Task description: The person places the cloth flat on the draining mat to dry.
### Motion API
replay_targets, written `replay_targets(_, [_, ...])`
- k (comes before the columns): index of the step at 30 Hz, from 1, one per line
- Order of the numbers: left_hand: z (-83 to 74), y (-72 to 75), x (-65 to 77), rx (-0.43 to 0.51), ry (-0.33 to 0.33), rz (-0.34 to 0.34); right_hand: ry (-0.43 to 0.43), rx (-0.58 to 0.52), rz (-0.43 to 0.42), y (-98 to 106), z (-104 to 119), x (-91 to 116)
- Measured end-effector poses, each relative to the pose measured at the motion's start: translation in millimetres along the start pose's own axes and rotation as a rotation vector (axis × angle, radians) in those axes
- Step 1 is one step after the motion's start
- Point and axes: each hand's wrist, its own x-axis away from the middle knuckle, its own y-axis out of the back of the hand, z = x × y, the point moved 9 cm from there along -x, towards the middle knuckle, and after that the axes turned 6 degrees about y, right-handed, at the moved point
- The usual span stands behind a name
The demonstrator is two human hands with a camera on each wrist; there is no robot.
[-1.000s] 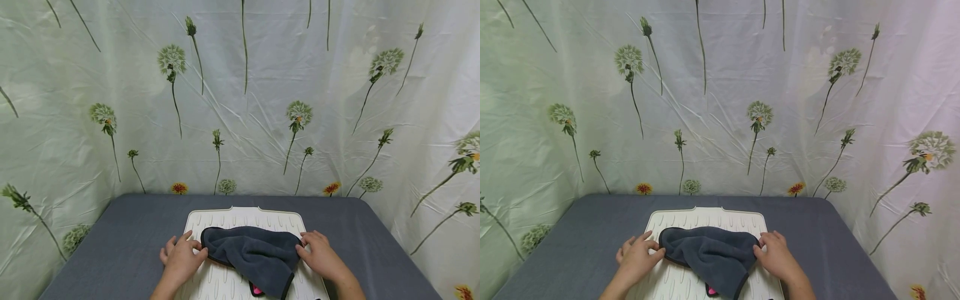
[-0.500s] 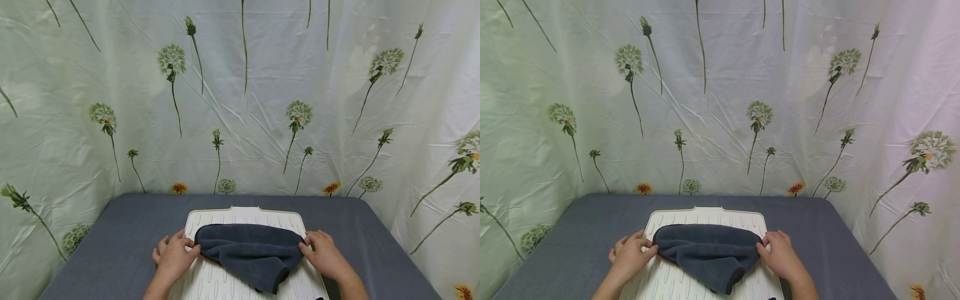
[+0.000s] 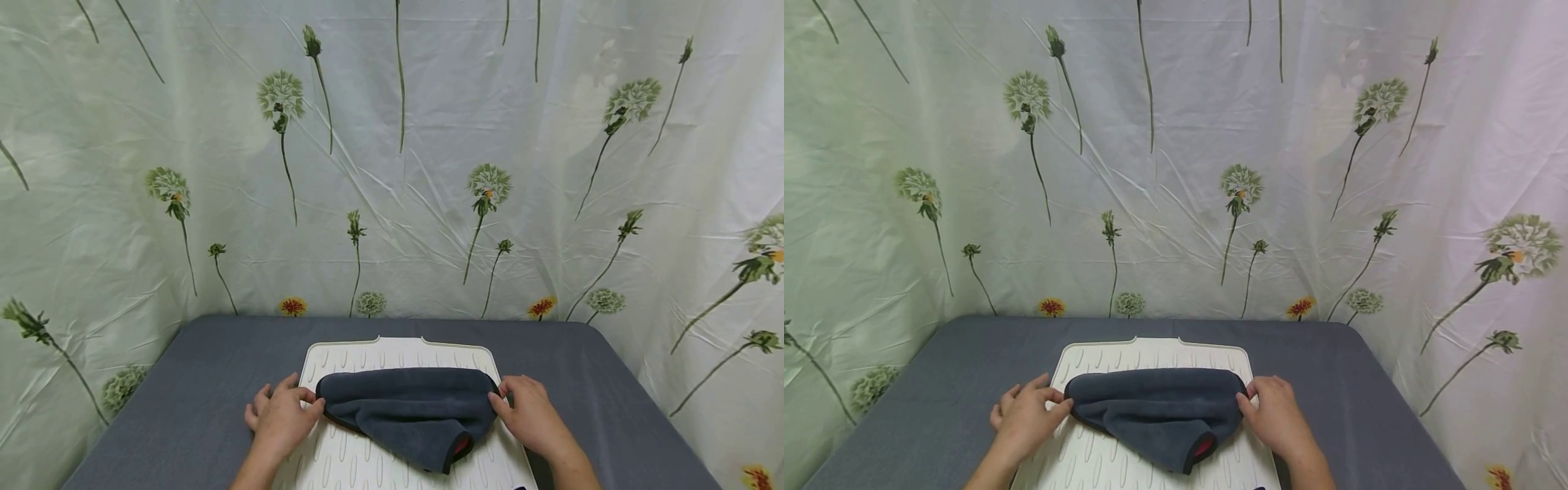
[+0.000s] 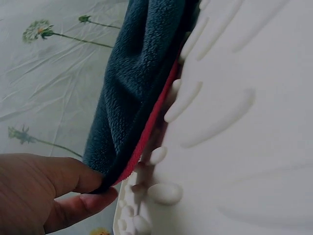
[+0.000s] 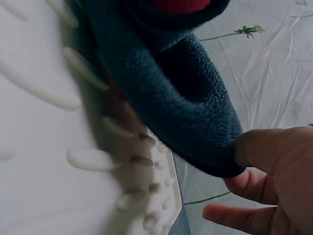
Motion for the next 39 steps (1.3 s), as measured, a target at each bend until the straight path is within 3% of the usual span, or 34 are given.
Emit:
replay_targets(9, [-9.0,-1.8,7.0,-0.029,-0.060,-0.083,-0.045,-0.054,0.141,-12.3,-0.8,2.7])
replay_targets(15, [-24.0,-9.1,17.0,-0.087,-0.119,-0.114,-0.082,-0.100,0.201,-12.9,-4.6,5.9])
replay_targets(23, [-46.1,-19.1,35.2,-0.137,-0.205,-0.152,-0.044,-0.161,0.240,-9.3,-3.2,12.6])
replay_targets(29, [-67.7,-28.6,54.4,-0.029,-0.332,-0.123,-0.018,-0.213,0.313,-11.8,-6.2,14.8])
replay_targets(33, [-82.7,-39.5,67.9,0.055,-0.418,-0.067,-0.050,-0.225,0.369,-15.7,-12.0,15.9])
replay_targets(39, [-92.7,-60.3,84.0,0.024,-0.463,0.006,-0.090,-0.234,0.380,-19.5,-8.1,16.0])
